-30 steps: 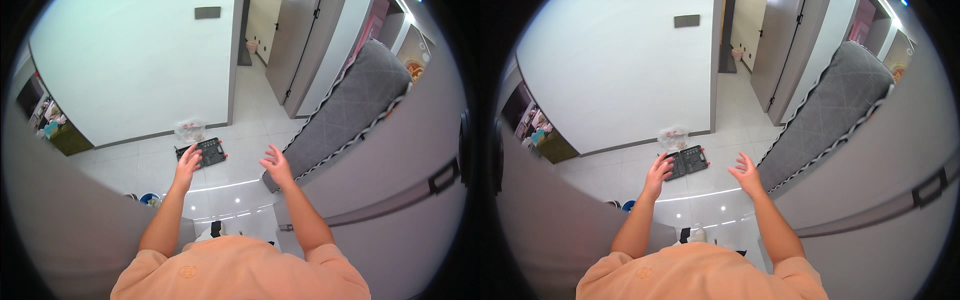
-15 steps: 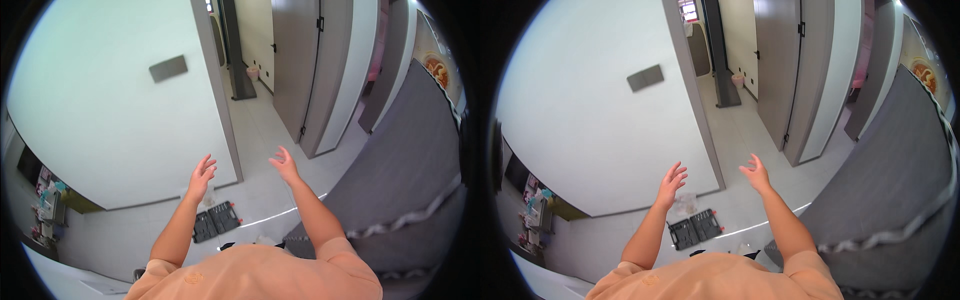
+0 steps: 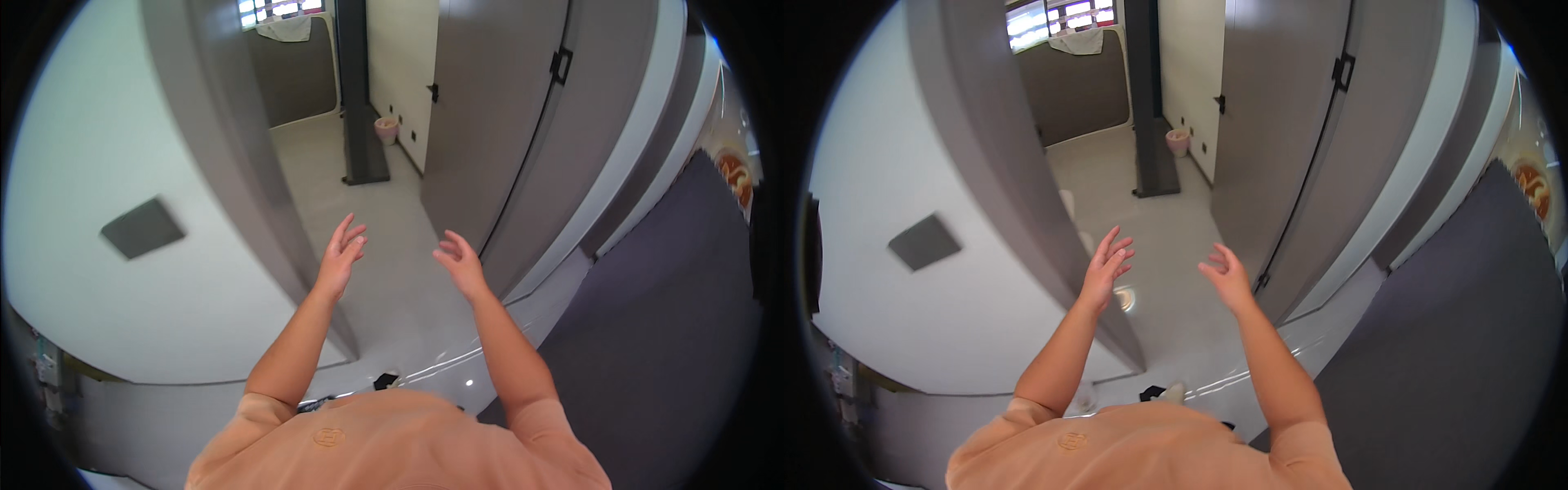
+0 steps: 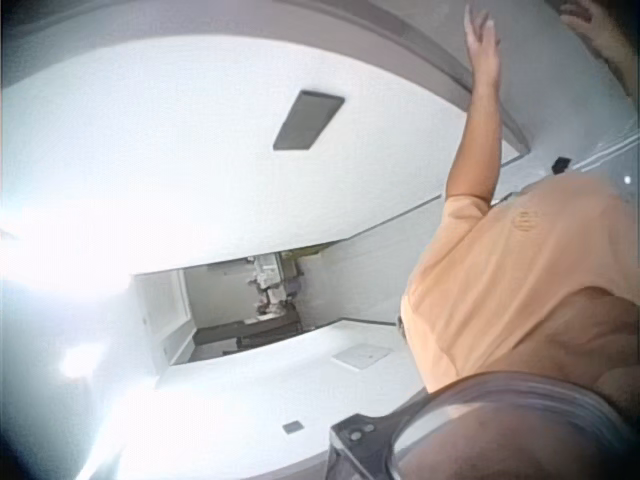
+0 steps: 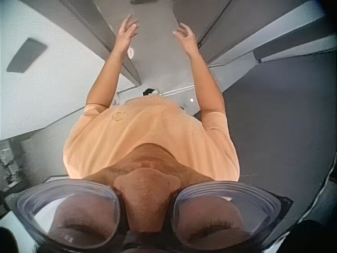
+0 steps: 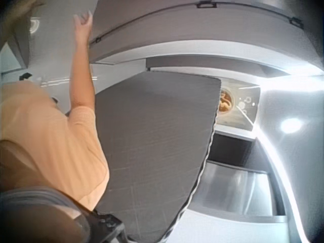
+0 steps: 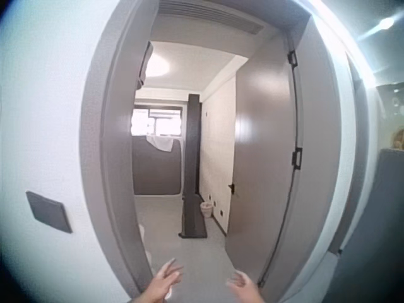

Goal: The person positions and aligns the headboard and side rails of a bed frame, then inserts and secures several screws using a power drill.

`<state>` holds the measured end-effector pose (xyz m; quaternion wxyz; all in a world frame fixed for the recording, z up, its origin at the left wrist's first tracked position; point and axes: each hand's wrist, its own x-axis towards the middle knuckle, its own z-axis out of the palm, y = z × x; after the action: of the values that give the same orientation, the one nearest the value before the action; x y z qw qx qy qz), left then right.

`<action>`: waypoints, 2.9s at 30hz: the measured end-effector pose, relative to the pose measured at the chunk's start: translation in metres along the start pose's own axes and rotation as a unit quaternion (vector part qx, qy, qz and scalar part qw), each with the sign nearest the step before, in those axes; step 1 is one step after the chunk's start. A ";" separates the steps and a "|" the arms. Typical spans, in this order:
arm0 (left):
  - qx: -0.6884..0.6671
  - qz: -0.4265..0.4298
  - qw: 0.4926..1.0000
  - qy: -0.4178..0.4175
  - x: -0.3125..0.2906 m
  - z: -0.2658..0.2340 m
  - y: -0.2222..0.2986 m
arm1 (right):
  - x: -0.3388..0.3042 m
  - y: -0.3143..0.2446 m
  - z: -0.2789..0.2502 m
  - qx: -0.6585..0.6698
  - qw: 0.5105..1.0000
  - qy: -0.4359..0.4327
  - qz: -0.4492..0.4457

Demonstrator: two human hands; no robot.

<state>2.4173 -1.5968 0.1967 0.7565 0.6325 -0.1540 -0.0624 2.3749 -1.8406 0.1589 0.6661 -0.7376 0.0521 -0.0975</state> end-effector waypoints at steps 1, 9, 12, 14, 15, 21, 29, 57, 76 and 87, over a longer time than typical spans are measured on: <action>-0.003 -0.001 1.000 0.001 0.034 0.005 -0.009 | 0.024 -0.004 -0.011 -0.013 1.000 -0.001 -0.001; 0.007 0.010 0.999 0.032 0.242 0.028 -0.056 | 0.194 0.017 -0.054 0.030 0.999 0.035 0.006; 0.012 -0.052 0.995 0.088 0.315 -0.003 -0.100 | 0.288 0.041 -0.057 0.041 0.999 -0.009 0.016; 0.026 -0.067 0.986 0.150 0.353 -0.032 -0.127 | 0.358 0.057 -0.051 0.039 0.998 -0.015 0.050; 0.043 -0.087 0.977 0.192 0.366 -0.051 -0.130 | 0.389 0.066 -0.041 0.050 0.997 -0.030 0.052; 0.055 -0.091 0.942 0.318 0.427 -0.113 -0.121 | 0.565 0.074 -0.002 0.010 0.986 -0.153 0.066; 0.065 -0.044 0.937 0.341 0.582 -0.210 -0.150 | 0.753 0.093 0.086 0.041 0.978 -0.203 0.023; 0.149 0.070 0.957 0.239 1.196 -0.319 -0.201 | 1.273 0.119 0.243 0.173 0.947 -0.227 -0.146; 0.153 0.120 0.931 0.309 1.160 -0.279 -0.206 | 1.213 0.088 0.251 0.079 0.981 0.042 -0.171; 0.169 0.055 0.943 0.280 1.095 -0.236 -0.173 | 1.156 0.074 0.223 -0.013 0.971 0.126 -0.202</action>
<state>3.5431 -1.7251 0.1608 0.6534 0.7334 0.0214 0.1862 3.5542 -1.8702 0.1509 0.6109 -0.7234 -0.0135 -0.3214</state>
